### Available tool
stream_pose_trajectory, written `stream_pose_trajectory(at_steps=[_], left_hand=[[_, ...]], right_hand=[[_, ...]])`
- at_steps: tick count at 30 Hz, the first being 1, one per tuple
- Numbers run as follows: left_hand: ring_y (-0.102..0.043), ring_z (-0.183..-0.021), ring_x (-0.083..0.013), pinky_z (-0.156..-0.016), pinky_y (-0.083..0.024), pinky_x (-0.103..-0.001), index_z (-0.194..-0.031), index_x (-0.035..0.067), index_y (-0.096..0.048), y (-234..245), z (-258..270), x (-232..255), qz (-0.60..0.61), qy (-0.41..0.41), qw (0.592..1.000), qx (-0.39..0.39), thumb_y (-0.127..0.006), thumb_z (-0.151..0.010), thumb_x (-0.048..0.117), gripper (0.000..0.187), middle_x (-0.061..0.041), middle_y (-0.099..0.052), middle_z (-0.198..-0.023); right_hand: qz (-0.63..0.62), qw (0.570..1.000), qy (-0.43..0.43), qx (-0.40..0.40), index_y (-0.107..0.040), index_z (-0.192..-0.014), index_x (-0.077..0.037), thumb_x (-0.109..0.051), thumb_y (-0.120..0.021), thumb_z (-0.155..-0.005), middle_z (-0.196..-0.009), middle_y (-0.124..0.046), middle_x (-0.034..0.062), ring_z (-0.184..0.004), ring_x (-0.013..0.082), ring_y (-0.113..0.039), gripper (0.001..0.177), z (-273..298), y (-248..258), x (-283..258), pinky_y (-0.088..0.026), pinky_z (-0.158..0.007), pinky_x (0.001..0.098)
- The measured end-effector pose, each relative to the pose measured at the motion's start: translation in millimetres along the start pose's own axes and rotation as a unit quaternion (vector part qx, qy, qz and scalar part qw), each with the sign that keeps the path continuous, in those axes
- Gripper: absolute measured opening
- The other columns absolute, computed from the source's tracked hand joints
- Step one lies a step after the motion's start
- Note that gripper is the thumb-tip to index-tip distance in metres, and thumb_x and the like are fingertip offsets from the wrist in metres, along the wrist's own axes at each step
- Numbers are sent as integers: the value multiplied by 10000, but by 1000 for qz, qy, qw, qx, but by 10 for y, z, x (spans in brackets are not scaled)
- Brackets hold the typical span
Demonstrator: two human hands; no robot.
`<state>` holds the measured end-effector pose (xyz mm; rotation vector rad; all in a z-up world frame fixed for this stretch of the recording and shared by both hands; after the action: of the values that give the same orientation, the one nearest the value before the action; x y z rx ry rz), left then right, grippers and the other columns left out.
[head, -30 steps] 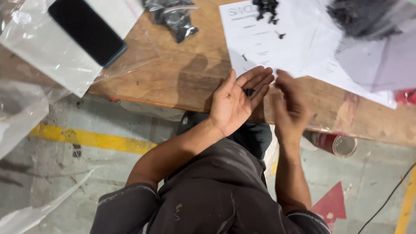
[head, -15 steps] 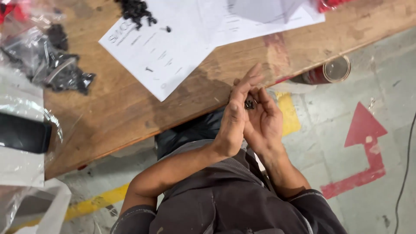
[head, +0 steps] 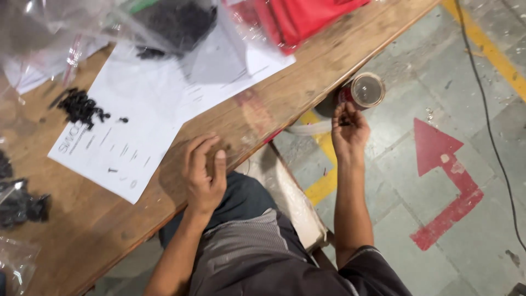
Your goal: Sorting small hardware components and opening plastic bags on a workbench.
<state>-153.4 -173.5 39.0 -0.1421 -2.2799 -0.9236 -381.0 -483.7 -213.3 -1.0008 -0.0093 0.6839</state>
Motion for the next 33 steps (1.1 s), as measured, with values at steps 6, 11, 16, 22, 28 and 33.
stream_pose_trajectory(at_steps=[6, 11, 16, 22, 28, 33], left_hand=[[-641, -1188, -335, -1015, -521, -467, -1208, -18, -651, -157, -48, 79, -38, -7, 999, -36, -659, -1027, 223, 301, -183, -668, -1243], [-660, -1155, -317, -1024, -528, -477, -1169, -3, -674, -263, -27, -8, -73, -11, 996, -51, -684, -989, 296, 350, -174, -701, -1200], [-665, -1166, -316, -1018, -540, -467, -1167, -1, -682, -209, -124, 55, -56, 33, 997, -45, -678, -995, 357, 397, -181, -704, -1201], [-671, -1146, -308, -1020, -542, -468, -1154, -12, -678, -290, -67, -109, -57, 30, 997, -47, -661, -968, 401, 453, -185, -704, -1186], [-659, -1154, -337, -1028, -534, -477, -1182, -28, -663, -248, -89, 7, -26, 14, 998, -51, -632, -981, 420, 492, -211, -696, -1193], [-652, -1176, -367, -1039, -511, -490, -1234, -8, -643, -112, -125, 86, 7, 15, 1000, -23, -681, -922, 357, 482, -211, -680, -1238]], right_hand=[[-101, 987, -77, 99, -652, -987, -13, -123, -498, -1018, -741, -576, 104, -645, 241, -556, 192, -2042, 1512, 94, -529, -601, 367], [-78, 990, -48, 104, -603, -1009, -25, -231, -431, -1051, -747, -558, 106, -670, 251, -551, 272, -2679, 1386, -47, -570, -681, 403], [-115, 992, -15, 50, -537, -1208, 79, -365, -356, -1101, -955, -565, 192, -874, 312, -569, 492, -3080, 634, -280, -608, -898, 502], [-123, 990, -33, 58, -388, -1451, 89, -617, -302, -997, -1383, -491, 315, -1268, 473, -507, 843, -3173, 166, -174, -408, -1117, 628], [-115, 993, 27, -18, -424, -1471, 79, -616, -328, -1043, -1353, -507, 254, -1300, 392, -524, 822, -3513, 1261, 0, -457, -1154, 558], [-18, 999, 34, 29, -723, -1080, -97, -327, -478, -1026, -797, -628, 13, -673, 146, -477, 340, -1648, 913, 450, -501, -753, 297]])
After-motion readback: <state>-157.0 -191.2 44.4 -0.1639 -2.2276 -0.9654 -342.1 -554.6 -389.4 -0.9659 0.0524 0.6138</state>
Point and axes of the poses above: each hand's wrist, its own z-axis away from the middle knuckle, its own y-axis out of the back of the hand, x = y × z, the point moved 6 cm from there along -z, towards the middle knuckle
